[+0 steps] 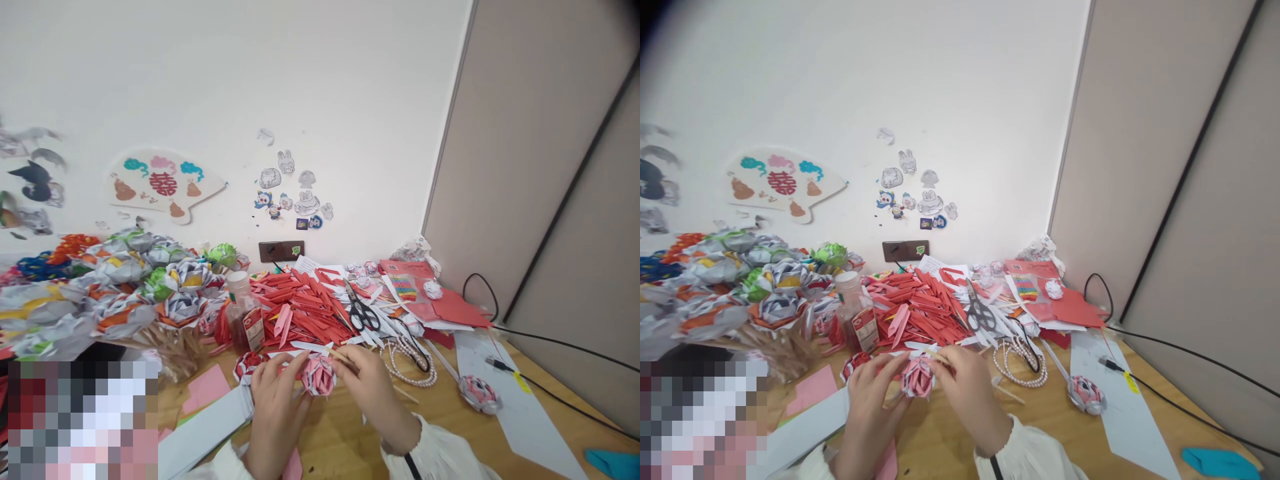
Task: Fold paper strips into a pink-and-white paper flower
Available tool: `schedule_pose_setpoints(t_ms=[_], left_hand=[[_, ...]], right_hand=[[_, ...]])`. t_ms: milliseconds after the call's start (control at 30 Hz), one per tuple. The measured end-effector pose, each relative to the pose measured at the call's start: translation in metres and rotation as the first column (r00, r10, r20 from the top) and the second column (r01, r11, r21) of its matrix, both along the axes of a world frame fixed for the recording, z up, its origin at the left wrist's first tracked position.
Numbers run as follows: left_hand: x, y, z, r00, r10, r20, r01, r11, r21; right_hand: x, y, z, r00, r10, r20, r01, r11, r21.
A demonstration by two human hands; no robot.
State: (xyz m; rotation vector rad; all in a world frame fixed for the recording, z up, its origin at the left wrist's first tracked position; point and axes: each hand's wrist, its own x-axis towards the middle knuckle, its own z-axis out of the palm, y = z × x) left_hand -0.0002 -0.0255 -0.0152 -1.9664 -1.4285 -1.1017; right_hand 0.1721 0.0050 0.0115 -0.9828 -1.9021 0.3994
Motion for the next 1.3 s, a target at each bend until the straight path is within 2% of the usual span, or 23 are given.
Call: schedule_pose_setpoints(t_ms=[133,333,500,633,700,933,1167,1300], left_hand=[[-0.001,0.0,0.0,1.0,0.013,0.004,-0.013,1.0,0.014],[0.0,-0.002,0.003,0.999,0.018,-0.03,-0.018,1.0,0.023],[0.004,-0.005,0.011,0.999,0.033,-0.042,-0.029,0.996,0.088],[0.007,-0.006,0.016,0.999,0.031,-0.045,-0.025,0.993,0.116],[0.008,-0.006,0.017,0.999,0.022,-0.047,-0.016,0.993,0.121],[0.008,-0.007,0.017,0.998,0.002,-0.058,0.005,0.992,0.128],[0.007,-0.004,0.016,0.996,0.002,-0.086,0.01,0.99,0.139],[0.008,-0.005,0.017,0.996,-0.019,-0.082,0.031,0.989,0.147]], right_hand=[[0.001,-0.001,0.004,1.0,-0.001,0.016,0.0,0.999,0.051],[0.002,-0.006,0.008,0.999,0.037,0.008,-0.038,0.998,0.055],[0.004,-0.007,0.007,0.994,-0.095,0.053,0.085,0.982,0.166],[0.002,-0.006,0.005,0.981,-0.088,0.173,0.046,0.972,0.232],[0.001,-0.007,0.005,0.979,-0.072,0.193,0.028,0.975,0.223],[-0.001,-0.008,0.004,0.994,-0.011,0.107,-0.004,0.99,0.14],[0.0,-0.001,0.004,0.997,0.062,-0.038,-0.063,0.998,-0.02],[0.001,0.0,0.001,0.997,0.061,-0.048,-0.06,0.998,0.02]])
